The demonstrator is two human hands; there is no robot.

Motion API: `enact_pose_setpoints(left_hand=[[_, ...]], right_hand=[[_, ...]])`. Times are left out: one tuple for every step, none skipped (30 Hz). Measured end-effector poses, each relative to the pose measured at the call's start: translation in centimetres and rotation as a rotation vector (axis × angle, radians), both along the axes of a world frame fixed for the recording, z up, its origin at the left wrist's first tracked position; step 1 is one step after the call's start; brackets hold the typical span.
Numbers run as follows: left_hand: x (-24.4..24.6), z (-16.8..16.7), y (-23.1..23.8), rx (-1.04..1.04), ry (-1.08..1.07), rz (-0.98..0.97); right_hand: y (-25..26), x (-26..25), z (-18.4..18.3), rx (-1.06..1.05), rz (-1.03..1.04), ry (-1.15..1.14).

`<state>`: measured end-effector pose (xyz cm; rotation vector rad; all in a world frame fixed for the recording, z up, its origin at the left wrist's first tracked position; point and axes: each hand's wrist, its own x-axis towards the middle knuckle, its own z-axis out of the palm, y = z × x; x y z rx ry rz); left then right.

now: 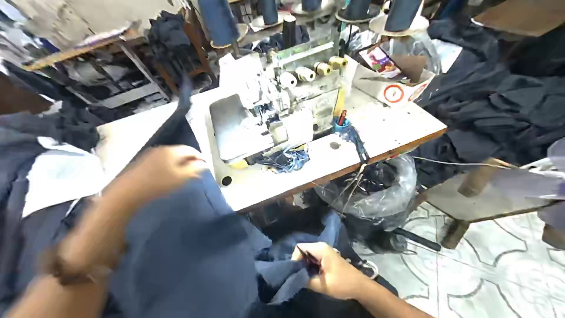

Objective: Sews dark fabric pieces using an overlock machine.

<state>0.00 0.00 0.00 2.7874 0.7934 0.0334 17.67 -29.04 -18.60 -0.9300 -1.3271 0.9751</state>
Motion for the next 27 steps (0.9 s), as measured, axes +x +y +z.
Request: enact_pose_setpoints(left_hand=[[2.2, -3.2, -3.2, 0.026, -0.072, -0.132], [4.3, -6.3, -5.8, 0.042, -0.106, -0.222], [6.3, -9.0, -7.6, 0.071, -0.138, -0.291], [8.3, -11.3, -8.5, 0.1, -0.179, -0.321], [10.1, -12.9, -8.7, 0.103, -0.177, -0.308], [11.9, -13.8, -8.6, 0.11, -0.125, -0.265], [13.6, -14.0, -8.5, 0.104, -0.027, -0.205], [15.5, -13.6, -8.3, 0.05, 0.103, -0.151], [17.5, -12.8, -7.9, -0.051, 0.239, -0.1], [19.4, -12.2, -7.3, -0.167, 0.341, -0.058], [20.6, -12.2, -6.4, -0.274, 0.36, -0.027], [21.0, -12.1, -5.8, -0.386, 0.333, 0.003], [20.7, -11.6, -5.8, -0.501, 0.287, 0.063], [20.3, -11.2, -6.0, -0.6, 0.236, 0.129], [20.1, -11.3, -6.0, -0.657, 0.204, 0.165], [20.3, -11.6, -5.8, -0.639, 0.205, 0.146], [20.6, -12.0, -5.5, -0.563, 0.223, 0.09], [20.8, -12.5, -5.3, -0.463, 0.238, 0.015], [20.2, -12.6, -5.5, -0.356, 0.202, -0.068], [18.6, -12.5, -5.9, -0.26, 0.111, -0.137], [16.1, -12.2, -6.6, -0.184, 0.015, -0.176], [13.1, -12.0, -7.4, -0.095, -0.07, -0.191], [9.8, -11.9, -8.2, 0.012, -0.146, -0.164], [6.5, -11.7, -8.9, 0.108, -0.174, -0.098], [3.1, -11.2, -9.5, 0.128, -0.132, -0.022], [0.1, -10.6, -9.7, 0.051, -0.024, 0.065], [-2.5, -10.4, -9.4, -0.033, 0.065, 0.149]], right_hand=[[0.2, -0.1, -0.1, -0.007, 0.033, 0.001], [0.3, -0.2, -0.2, -0.017, 0.063, 0.001], [0.5, -0.1, -0.2, -0.026, 0.089, -0.003], [0.6, -0.1, -0.1, -0.035, 0.107, -0.007], [0.7, 0.0, -0.1, -0.037, 0.125, -0.01], [0.8, 0.0, 0.1, -0.036, 0.144, -0.012], [0.9, 0.0, 0.2, -0.032, 0.157, -0.015], [0.8, 0.1, 0.2, -0.034, 0.164, -0.016], [0.5, 0.3, 0.2, -0.04, 0.161, -0.017], [0.3, 0.4, 0.0, -0.047, 0.141, -0.018], [0.0, 0.6, -0.2, -0.058, 0.115, -0.017], [-0.3, 0.7, -0.5, -0.076, 0.088, -0.008], [-0.5, 0.8, -0.6, -0.1, 0.067, 0.004], [-0.7, 0.9, -0.7, -0.121, 0.051, 0.012], [-0.8, 1.0, -0.7, -0.135, 0.041, 0.009], [-0.7, 1.2, -0.6, -0.14, 0.034, 0.001], [-0.7, 1.3, -0.6, -0.136, 0.028, -0.007], [-0.6, 1.5, -0.5, -0.132, 0.025, -0.015], [-0.5, 1.6, -0.5, -0.13, 0.02, -0.024], [-0.5, 1.8, -0.4, -0.13, 0.016, -0.034], [-0.5, 1.9, -0.2, -0.131, 0.013, -0.044], [-0.4, 2.1, -0.1, -0.127, 0.014, -0.053], [-0.4, 2.3, 0.0, -0.113, 0.012, -0.062], [-0.3, 2.5, 0.1, -0.095, 0.008, -0.073], [-0.1, 2.7, 0.3, -0.082, 0.004, -0.083], [0.1, 3.0, 0.5, -0.074, -0.002, -0.091], [0.4, 3.1, 0.8, -0.072, -0.01, -0.096]])
